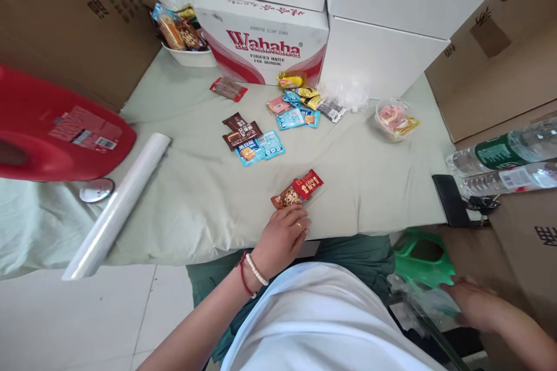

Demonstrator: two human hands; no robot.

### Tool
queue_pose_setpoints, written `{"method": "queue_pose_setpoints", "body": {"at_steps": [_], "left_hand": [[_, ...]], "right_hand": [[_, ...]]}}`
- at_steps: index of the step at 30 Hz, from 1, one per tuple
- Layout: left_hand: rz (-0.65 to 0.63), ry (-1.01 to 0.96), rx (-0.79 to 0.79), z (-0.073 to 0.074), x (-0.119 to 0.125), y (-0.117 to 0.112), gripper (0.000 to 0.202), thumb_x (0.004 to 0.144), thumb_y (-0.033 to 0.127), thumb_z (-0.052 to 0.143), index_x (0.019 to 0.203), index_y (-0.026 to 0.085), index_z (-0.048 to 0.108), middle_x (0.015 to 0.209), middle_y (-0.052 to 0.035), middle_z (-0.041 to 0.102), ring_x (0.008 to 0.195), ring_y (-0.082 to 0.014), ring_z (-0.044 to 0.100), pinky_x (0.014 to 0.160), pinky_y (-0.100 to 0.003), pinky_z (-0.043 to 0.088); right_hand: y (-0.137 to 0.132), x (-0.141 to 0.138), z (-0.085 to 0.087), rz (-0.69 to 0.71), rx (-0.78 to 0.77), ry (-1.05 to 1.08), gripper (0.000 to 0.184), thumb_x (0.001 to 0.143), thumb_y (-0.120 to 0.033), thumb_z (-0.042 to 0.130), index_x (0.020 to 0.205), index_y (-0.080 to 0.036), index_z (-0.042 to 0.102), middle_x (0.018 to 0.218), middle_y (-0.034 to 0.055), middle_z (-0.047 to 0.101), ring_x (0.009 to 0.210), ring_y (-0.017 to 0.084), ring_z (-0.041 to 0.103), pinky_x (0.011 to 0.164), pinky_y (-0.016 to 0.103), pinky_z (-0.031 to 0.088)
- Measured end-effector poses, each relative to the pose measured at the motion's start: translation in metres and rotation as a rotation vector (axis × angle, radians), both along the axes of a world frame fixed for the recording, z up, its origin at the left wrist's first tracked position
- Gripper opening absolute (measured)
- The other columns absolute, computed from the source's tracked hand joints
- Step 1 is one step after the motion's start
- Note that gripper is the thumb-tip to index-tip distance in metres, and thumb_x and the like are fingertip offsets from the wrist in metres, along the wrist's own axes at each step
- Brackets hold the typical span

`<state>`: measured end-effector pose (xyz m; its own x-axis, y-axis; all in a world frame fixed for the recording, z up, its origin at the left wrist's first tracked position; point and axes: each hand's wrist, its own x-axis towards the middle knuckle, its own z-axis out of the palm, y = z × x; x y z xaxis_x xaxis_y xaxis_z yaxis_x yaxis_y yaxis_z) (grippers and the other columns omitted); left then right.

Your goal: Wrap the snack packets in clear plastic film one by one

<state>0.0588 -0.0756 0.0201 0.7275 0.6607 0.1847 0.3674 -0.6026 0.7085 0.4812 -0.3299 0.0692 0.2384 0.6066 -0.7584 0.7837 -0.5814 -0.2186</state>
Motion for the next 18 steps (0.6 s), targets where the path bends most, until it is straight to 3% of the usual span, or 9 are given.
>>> {"method": "queue_pose_setpoints", "body": {"at_steps": [2,5,7,9,11,13,15,17,18], "left_hand": [[-0.018,0.056,0.097,-0.015,0.003,-0.001,0.025,0.1,0.02,0.054,0.114,0.022,0.075,0.126,-0.0109,0.076,0.13,-0.0288,0.063,0.104,-0.05,0.05],[0.03,0.094,0.149,-0.026,0.01,0.011,0.028,0.101,0.018,0.052,0.117,0.021,0.074,0.129,-0.0119,0.075,0.128,-0.0272,0.064,0.103,-0.049,0.05],[0.066,0.107,0.167,-0.027,0.014,0.027,0.027,0.1,0.018,0.052,0.115,0.02,0.075,0.127,-0.0123,0.075,0.125,-0.0286,0.065,0.102,-0.051,0.05],[0.059,0.096,0.182,-0.025,0.014,0.039,0.026,0.099,0.018,0.052,0.112,0.02,0.075,0.123,-0.0121,0.076,0.124,-0.0294,0.066,0.103,-0.052,0.05],[0.034,0.054,0.197,-0.022,0.012,0.041,0.027,0.098,0.015,0.053,0.112,0.021,0.075,0.12,-0.0114,0.077,0.127,-0.029,0.064,0.107,-0.053,0.049],[0.029,0.008,0.208,-0.021,0.006,0.034,0.029,0.097,0.014,0.053,0.115,0.022,0.074,0.119,-0.0107,0.077,0.131,-0.0286,0.061,0.11,-0.053,0.048],[0.05,-0.025,0.201,-0.023,-0.002,0.02,0.03,0.096,0.013,0.054,0.117,0.023,0.074,0.118,-0.0102,0.077,0.13,-0.028,0.062,0.109,-0.052,0.05],[0.078,-0.05,0.18,-0.027,-0.011,0.007,0.03,0.096,0.012,0.054,0.117,0.023,0.073,0.118,-0.0098,0.077,0.124,-0.0267,0.066,0.105,-0.05,0.053],[0.092,-0.065,0.171,-0.029,-0.014,0.001,0.031,0.096,0.012,0.054,0.118,0.023,0.072,0.119,-0.0095,0.077,0.122,-0.026,0.067,0.104,-0.049,0.055]], "right_hand": [[0.002,0.01,0.005,0.005,0.041,-0.173,0.036,0.051,-0.056,0.083,0.083,-0.04,0.083,0.109,0.023,0.077,0.106,0.048,0.074,0.081,0.057,0.059],[0.063,0.002,0.022,0.054,0.186,0.029,0.056,0.077,-0.066,0.067,0.123,-0.035,0.078,0.135,0.0138,0.072,0.115,0.04,0.073,0.099,0.054,0.058],[0.134,-0.009,0.033,0.121,0.282,0.155,0.051,0.088,-0.064,0.06,0.125,-0.032,0.076,0.127,0.0094,0.076,0.108,0.033,0.075,0.099,0.047,0.058],[0.216,-0.021,0.037,0.223,0.412,0.126,0.044,0.09,-0.063,0.057,0.101,-0.028,0.081,0.1,0.0073,0.08,0.091,0.03,0.075,0.089,0.045,0.059],[0.3,-0.032,0.034,0.237,0.582,-0.035,0.039,0.092,-0.056,0.056,0.085,-0.023,0.077,0.082,0.007,0.075,0.078,0.027,0.07,0.082,0.043,0.057],[0.378,-0.045,0.027,0.217,0.814,-0.228,0.031,0.093,-0.042,0.057,0.092,-0.018,0.076,0.091,0.0101,0.074,0.087,0.028,0.068,0.087,0.043,0.054],[0.442,-0.059,0.018,0.183,0.98,-0.383,0.033,0.093,-0.035,0.058,0.115,-0.015,0.073,0.116,0.0151,0.07,0.102,0.03,0.066,0.093,0.045,0.052],[0.491,-0.071,0.012,0.218,1.014,-0.441,0.045,0.091,-0.034,0.065,0.133,-0.02,0.065,0.137,0.0143,0.061,0.109,0.03,0.063,0.093,0.047,0.053],[0.508,-0.075,0.01,0.235,0.986,-0.444,0.043,0.09,-0.032,0.066,0.131,-0.02,0.066,0.138,0.014,0.06,0.109,0.031,0.063,0.093,0.048,0.053]]}}
